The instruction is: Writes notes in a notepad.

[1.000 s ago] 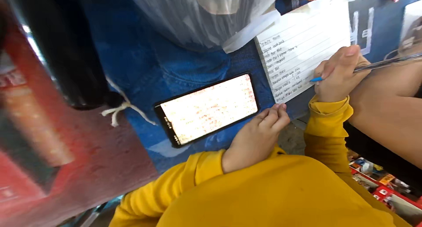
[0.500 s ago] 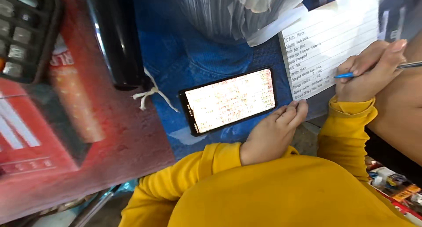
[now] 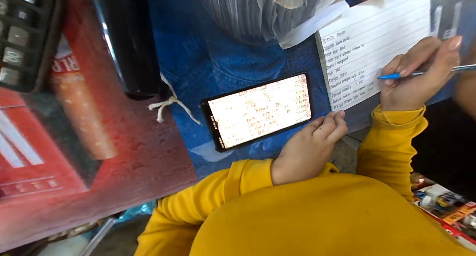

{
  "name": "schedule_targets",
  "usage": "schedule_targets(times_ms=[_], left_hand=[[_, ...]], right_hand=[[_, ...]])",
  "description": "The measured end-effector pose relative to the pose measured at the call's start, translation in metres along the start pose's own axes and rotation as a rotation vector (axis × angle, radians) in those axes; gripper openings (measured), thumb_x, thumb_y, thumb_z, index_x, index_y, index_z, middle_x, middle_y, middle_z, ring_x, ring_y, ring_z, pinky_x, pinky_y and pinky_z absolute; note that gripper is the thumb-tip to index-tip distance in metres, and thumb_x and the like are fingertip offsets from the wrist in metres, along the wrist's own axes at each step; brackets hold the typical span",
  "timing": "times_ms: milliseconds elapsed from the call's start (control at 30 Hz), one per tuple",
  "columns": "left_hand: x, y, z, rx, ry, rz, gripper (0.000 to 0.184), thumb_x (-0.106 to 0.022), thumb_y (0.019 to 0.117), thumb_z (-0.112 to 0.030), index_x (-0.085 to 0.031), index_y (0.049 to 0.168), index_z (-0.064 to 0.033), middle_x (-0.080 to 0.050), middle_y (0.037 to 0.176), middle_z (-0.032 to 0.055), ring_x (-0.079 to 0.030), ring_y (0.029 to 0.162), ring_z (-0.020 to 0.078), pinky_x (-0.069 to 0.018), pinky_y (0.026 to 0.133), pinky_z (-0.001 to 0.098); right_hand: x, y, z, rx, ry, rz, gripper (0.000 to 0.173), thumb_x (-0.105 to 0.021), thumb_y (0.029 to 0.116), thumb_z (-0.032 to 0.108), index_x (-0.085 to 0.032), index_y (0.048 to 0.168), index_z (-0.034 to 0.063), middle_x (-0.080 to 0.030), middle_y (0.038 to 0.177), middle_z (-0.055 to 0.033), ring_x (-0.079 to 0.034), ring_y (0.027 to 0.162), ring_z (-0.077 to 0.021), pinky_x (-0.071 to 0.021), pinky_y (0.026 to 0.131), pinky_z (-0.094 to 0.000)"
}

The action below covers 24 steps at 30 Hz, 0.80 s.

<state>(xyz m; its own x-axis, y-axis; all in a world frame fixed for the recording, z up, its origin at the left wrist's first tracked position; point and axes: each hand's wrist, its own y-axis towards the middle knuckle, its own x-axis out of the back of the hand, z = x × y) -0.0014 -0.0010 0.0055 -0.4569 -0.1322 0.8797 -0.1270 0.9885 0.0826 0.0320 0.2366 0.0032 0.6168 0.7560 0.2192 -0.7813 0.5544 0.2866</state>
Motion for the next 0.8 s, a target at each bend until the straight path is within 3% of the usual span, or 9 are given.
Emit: schedule_targets(times_ms=[400, 533, 633, 700, 800], left_hand=[[-0.01, -0.001, 0.0, 0.031, -0.128, -0.161, 0.042, -0.052, 0.0977, 0.002, -0.054, 0.14, 0.0078, -0.06, 0.14, 0.0228, -0.066, 0.121, 0.0304, -0.0513, 0.1, 0.0321], [-0.007, 0.0, 0.002, 0.001, -0.034, -0.096, 0.04, -0.049, 0.0992, 0.003, -0.055, 0.139, 0.0067, -0.057, 0.145, 0.0196, -0.062, 0.128, 0.0287, -0.0485, 0.104, 0.0319], [-0.007, 0.0, 0.002, -0.002, -0.01, -0.091, 0.042, -0.049, 0.098, 0.005, -0.055, 0.139, 0.0066, -0.057, 0.145, 0.0188, -0.062, 0.128, 0.0276, -0.0484, 0.103, 0.0312], [-0.01, -0.002, 0.003, -0.017, 0.025, -0.105, 0.04, -0.05, 0.0962, 0.007, -0.058, 0.136, 0.0061, -0.057, 0.145, 0.0175, -0.062, 0.128, 0.0269, -0.0484, 0.103, 0.0309], [-0.013, -0.002, 0.003, -0.034, 0.05, -0.153, 0.035, -0.052, 0.0939, 0.009, -0.064, 0.127, 0.0058, -0.06, 0.142, 0.0161, -0.063, 0.126, 0.0263, -0.0506, 0.1, 0.0318]], right_hand=[[-0.001, 0.0, 0.001, -0.011, -0.014, -0.011, 0.055, -0.021, 0.1097, 0.014, -0.06, 0.071, 0.0233, -0.064, 0.065, 0.0161, -0.058, 0.051, 0.0037, -0.0495, 0.047, -0.0133], [-0.004, 0.001, 0.003, -0.003, -0.045, -0.032, 0.053, -0.022, 0.1093, 0.013, -0.06, 0.074, 0.0224, -0.065, 0.068, 0.0161, -0.06, 0.053, 0.0041, -0.0502, 0.049, -0.0123], [-0.003, -0.001, 0.003, 0.009, -0.12, 0.001, 0.037, -0.029, 0.1119, 0.02, -0.06, 0.091, 0.0243, -0.067, 0.08, 0.0198, -0.065, 0.066, 0.0053, -0.0548, 0.058, -0.0134], [0.001, -0.003, 0.0, 0.071, -0.151, 0.085, 0.022, -0.041, 0.1114, 0.028, -0.06, 0.101, 0.0272, -0.066, 0.094, 0.0211, -0.067, 0.08, 0.0042, -0.0579, 0.069, -0.0163], [0.001, -0.007, 0.015, 0.099, -0.108, 0.175, 0.013, -0.061, 0.1029, 0.035, -0.065, 0.093, 0.0272, -0.065, 0.103, 0.0162, -0.069, 0.086, -0.0004, -0.0608, 0.073, -0.0193]])
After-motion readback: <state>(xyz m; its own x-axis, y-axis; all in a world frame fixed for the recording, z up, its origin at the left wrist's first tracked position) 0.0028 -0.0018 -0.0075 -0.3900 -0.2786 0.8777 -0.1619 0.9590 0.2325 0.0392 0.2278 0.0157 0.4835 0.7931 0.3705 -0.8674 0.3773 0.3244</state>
